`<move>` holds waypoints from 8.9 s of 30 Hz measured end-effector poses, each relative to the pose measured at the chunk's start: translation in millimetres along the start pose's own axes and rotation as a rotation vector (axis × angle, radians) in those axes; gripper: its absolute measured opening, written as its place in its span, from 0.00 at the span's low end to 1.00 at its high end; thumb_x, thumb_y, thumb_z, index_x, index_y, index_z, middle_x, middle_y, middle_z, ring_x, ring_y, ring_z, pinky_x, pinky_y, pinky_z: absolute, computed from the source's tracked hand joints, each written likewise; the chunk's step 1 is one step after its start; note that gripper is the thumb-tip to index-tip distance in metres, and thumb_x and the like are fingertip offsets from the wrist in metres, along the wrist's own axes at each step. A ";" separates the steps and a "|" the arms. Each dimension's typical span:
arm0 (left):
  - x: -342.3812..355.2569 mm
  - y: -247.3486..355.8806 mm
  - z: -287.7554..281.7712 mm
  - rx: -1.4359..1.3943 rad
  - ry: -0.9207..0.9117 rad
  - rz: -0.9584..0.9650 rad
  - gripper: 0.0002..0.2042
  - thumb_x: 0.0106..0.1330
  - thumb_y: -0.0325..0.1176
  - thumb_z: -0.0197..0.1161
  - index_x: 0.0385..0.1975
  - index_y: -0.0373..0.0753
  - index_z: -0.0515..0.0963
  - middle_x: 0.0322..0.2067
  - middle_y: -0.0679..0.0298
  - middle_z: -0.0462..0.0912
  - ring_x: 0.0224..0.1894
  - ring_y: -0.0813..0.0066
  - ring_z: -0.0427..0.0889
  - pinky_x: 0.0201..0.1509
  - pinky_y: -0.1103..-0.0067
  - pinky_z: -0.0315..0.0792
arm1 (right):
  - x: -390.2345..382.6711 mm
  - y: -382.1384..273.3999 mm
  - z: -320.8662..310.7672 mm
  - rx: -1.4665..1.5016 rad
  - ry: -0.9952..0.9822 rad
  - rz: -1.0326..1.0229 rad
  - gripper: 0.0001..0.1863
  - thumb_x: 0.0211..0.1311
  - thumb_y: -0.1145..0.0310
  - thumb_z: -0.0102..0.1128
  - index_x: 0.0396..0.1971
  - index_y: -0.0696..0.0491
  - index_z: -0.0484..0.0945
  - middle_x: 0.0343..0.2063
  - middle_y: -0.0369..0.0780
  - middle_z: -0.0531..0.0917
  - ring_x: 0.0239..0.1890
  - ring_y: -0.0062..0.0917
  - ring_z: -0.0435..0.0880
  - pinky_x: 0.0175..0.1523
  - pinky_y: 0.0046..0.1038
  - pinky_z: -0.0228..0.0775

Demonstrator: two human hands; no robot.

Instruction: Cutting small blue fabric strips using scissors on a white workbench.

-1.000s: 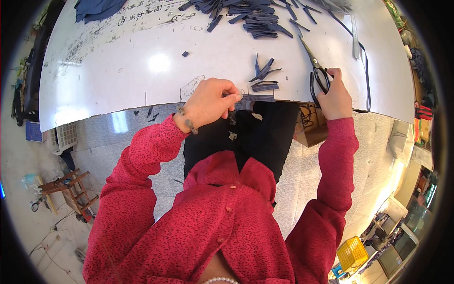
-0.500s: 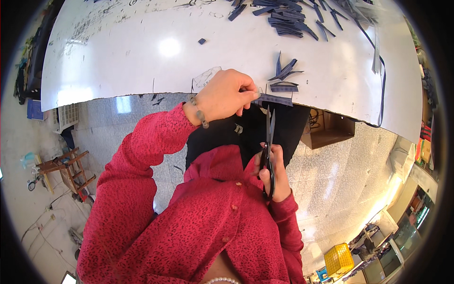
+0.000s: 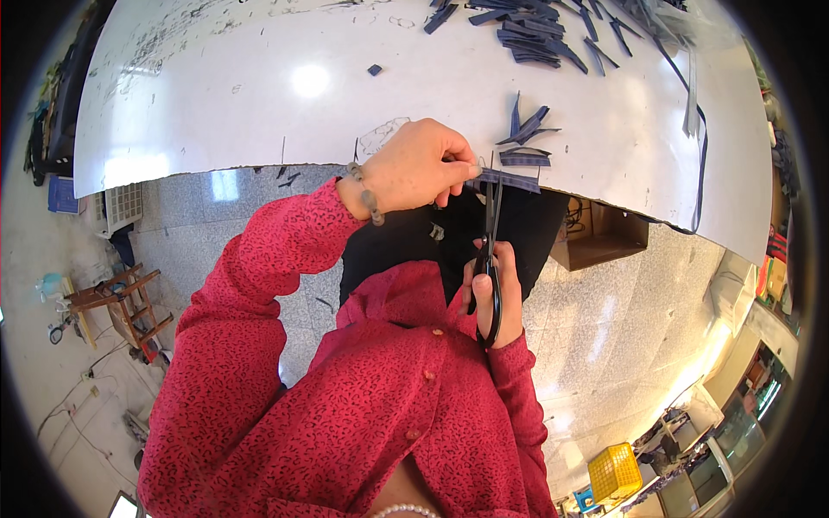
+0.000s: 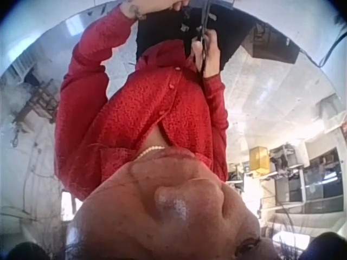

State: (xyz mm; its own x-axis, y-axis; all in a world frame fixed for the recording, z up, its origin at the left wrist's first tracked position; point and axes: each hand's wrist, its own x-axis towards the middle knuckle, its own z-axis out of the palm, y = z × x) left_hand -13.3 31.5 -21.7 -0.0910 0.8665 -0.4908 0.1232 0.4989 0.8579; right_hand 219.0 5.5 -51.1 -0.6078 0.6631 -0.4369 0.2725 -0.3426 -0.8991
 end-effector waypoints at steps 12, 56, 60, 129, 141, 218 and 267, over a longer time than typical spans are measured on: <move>1.0 -2.1 -1.8 -0.023 -0.039 -0.006 0.08 0.64 0.30 0.59 0.32 0.30 0.80 0.20 0.65 0.79 0.16 0.84 0.74 0.20 0.86 0.68 | 15.2 -21.9 9.0 -0.355 0.155 -0.030 0.34 0.61 0.40 0.55 0.47 0.59 0.66 0.22 0.34 0.71 0.22 0.16 0.67 0.30 0.19 0.62; -21.1 18.8 50.3 -0.313 -0.110 0.049 0.07 0.67 0.30 0.59 0.37 0.33 0.79 0.21 0.68 0.79 0.17 0.87 0.75 0.18 0.91 0.65 | 33.5 -52.1 -35.9 0.302 0.299 -0.315 0.27 0.53 0.85 0.60 0.51 0.56 0.61 0.35 0.40 0.77 0.37 0.21 0.78 0.44 0.21 0.72; -24.5 14.5 51.5 -0.330 -0.157 0.038 0.08 0.68 0.31 0.58 0.36 0.32 0.79 0.21 0.67 0.78 0.16 0.86 0.73 0.18 0.89 0.64 | 32.2 -54.0 -32.1 0.240 0.308 -0.321 0.25 0.53 0.86 0.58 0.49 0.56 0.61 0.32 0.39 0.76 0.33 0.19 0.77 0.41 0.20 0.72; -35.2 -16.2 30.6 0.043 0.103 0.282 0.07 0.63 0.26 0.60 0.39 0.34 0.81 0.27 0.64 0.82 0.22 0.82 0.80 0.25 0.87 0.71 | 38.3 -56.8 -28.2 0.061 0.455 -0.265 0.25 0.51 0.84 0.60 0.50 0.58 0.62 0.31 0.39 0.77 0.33 0.17 0.75 0.40 0.17 0.69; -10.2 -7.2 20.8 0.479 0.273 0.452 0.08 0.62 0.35 0.60 0.33 0.37 0.79 0.26 0.57 0.80 0.27 0.59 0.79 0.32 0.72 0.70 | 56.9 -46.9 -32.6 0.020 0.614 -0.273 0.24 0.56 0.81 0.60 0.51 0.59 0.61 0.31 0.38 0.77 0.31 0.16 0.75 0.36 0.17 0.69; 9.3 -6.2 8.8 0.385 0.150 0.243 0.09 0.61 0.33 0.62 0.33 0.32 0.80 0.22 0.60 0.82 0.23 0.75 0.77 0.30 0.79 0.70 | 21.8 -17.4 2.0 -0.170 0.119 0.044 0.25 0.63 0.45 0.55 0.40 0.55 0.69 0.15 0.31 0.66 0.13 0.12 0.62 0.15 0.16 0.52; -31.0 -24.1 16.4 0.052 0.054 0.296 0.07 0.67 0.32 0.58 0.34 0.34 0.80 0.17 0.72 0.72 0.21 0.89 0.67 0.23 0.86 0.60 | 47.4 -57.1 -28.1 0.070 0.485 -0.230 0.22 0.54 0.82 0.60 0.48 0.56 0.64 0.30 0.38 0.78 0.28 0.17 0.77 0.35 0.17 0.72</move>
State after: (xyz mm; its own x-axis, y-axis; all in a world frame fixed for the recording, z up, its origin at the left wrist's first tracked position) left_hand 2.8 -7.1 -29.7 -0.0957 0.9729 -0.2107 0.2028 0.2262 0.9527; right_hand 195.6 75.2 -21.2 -0.2274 0.9516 -0.2069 0.1125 -0.1853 -0.9762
